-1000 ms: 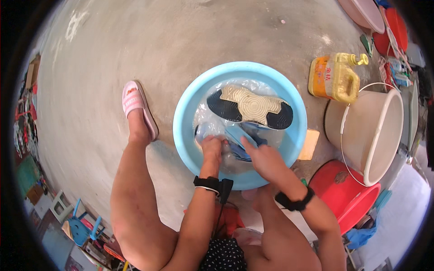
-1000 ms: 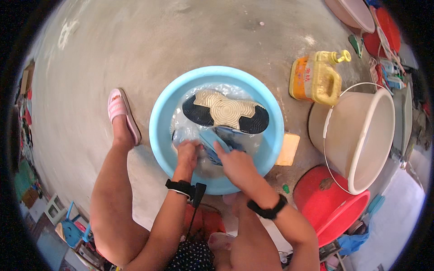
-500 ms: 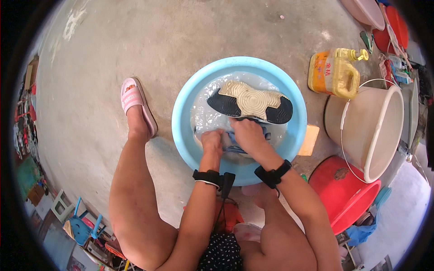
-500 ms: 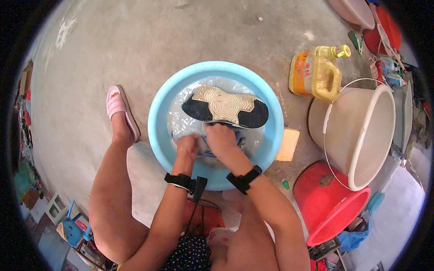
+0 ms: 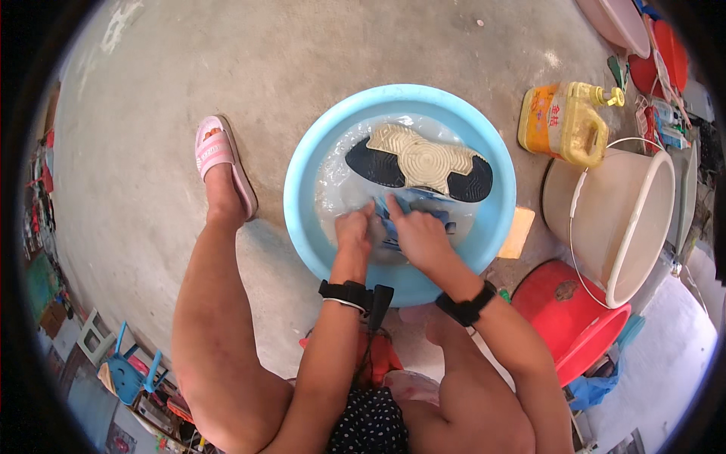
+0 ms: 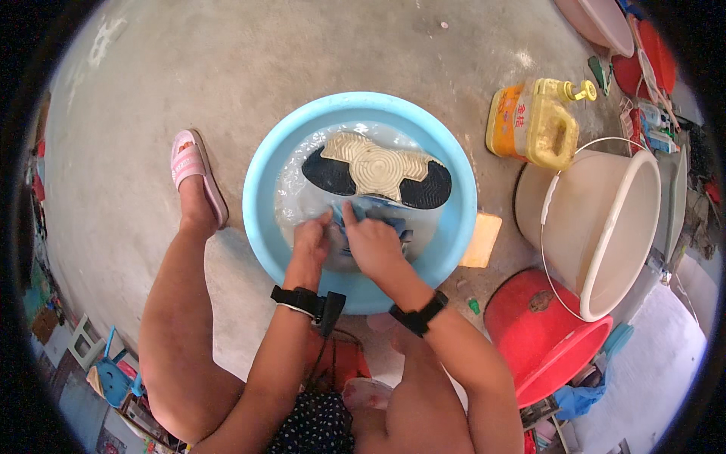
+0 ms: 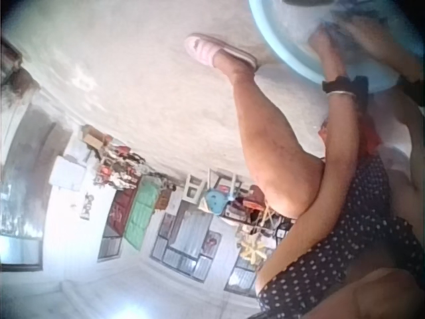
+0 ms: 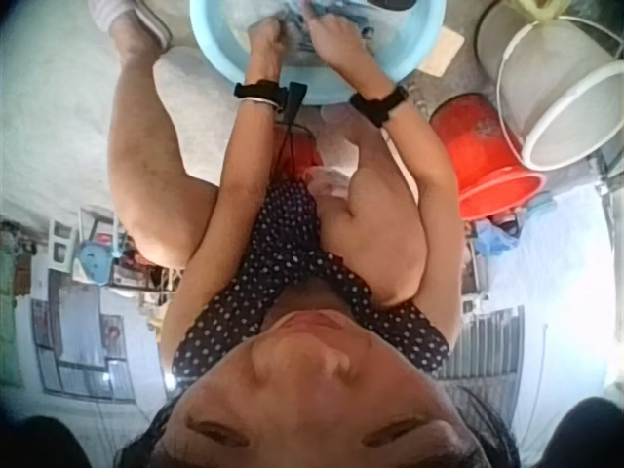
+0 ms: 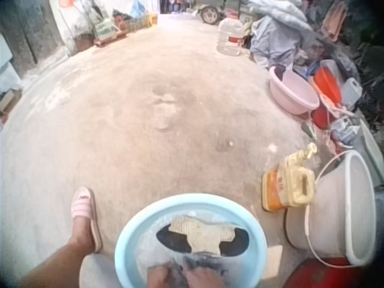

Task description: Washing a pair of blue and black sneakers in a basin of soapy water using a brush and sponge.

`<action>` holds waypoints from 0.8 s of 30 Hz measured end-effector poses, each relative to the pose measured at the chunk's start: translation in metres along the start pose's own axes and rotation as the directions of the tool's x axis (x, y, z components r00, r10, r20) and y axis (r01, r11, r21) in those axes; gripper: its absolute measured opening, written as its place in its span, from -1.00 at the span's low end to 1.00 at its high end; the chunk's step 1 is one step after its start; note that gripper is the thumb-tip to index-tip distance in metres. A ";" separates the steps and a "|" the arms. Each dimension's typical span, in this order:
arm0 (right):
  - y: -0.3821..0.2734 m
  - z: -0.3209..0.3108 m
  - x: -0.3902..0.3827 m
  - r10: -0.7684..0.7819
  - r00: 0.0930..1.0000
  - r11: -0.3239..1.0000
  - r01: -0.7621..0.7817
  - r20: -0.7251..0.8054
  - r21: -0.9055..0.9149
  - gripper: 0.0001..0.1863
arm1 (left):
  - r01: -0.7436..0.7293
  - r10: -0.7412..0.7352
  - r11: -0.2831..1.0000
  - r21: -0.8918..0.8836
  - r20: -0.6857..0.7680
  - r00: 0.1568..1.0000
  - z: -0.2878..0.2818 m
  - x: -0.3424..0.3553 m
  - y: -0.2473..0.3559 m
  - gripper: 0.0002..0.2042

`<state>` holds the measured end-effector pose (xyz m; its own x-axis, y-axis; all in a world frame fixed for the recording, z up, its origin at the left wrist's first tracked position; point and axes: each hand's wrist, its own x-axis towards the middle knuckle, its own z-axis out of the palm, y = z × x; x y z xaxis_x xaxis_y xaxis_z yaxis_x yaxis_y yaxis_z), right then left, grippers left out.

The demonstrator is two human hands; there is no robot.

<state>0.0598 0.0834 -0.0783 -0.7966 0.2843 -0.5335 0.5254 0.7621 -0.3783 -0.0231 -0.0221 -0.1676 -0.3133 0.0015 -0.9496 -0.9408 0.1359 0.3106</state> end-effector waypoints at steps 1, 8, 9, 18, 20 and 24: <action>-0.002 0.003 0.015 -0.014 0.999 1.000 0.015 -0.039 0.015 -0.55 | -0.024 0.024 1.000 0.002 -0.002 1.000 -0.003 0.003 0.002 -0.79; 0.000 -0.021 -0.021 -0.014 0.990 0.998 0.004 0.140 0.071 -0.47 | -0.027 0.027 1.000 -0.006 -0.012 1.000 -0.008 -0.011 0.009 -0.82; 0.003 -0.026 -0.040 -0.021 0.991 1.000 0.018 0.129 0.024 -0.41 | -0.020 0.020 1.000 -0.021 0.007 1.000 -0.002 -0.011 0.006 -0.83; 0.002 -0.004 -0.047 -0.038 0.996 0.999 0.037 0.079 0.008 -0.33 | 0.008 -0.012 0.991 -0.137 -0.024 1.000 0.005 -0.020 0.007 -0.88; -0.006 -0.002 -0.026 -0.058 0.998 0.998 0.058 0.026 -0.013 -0.35 | 0.019 -0.020 0.989 -0.145 -0.006 1.000 0.002 -0.016 0.007 -0.88; -0.002 0.008 0.031 -0.055 0.996 0.998 0.057 -0.076 0.020 -0.51 | 0.064 -0.067 0.991 -0.114 -0.023 0.997 0.014 -0.011 0.006 -0.87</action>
<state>0.0361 0.0862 -0.1000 -0.8447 0.2852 -0.4529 0.4853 0.7651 -0.4232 -0.0232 -0.0078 -0.1565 -0.2526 -0.0308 -0.9671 -0.9675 0.0215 0.2520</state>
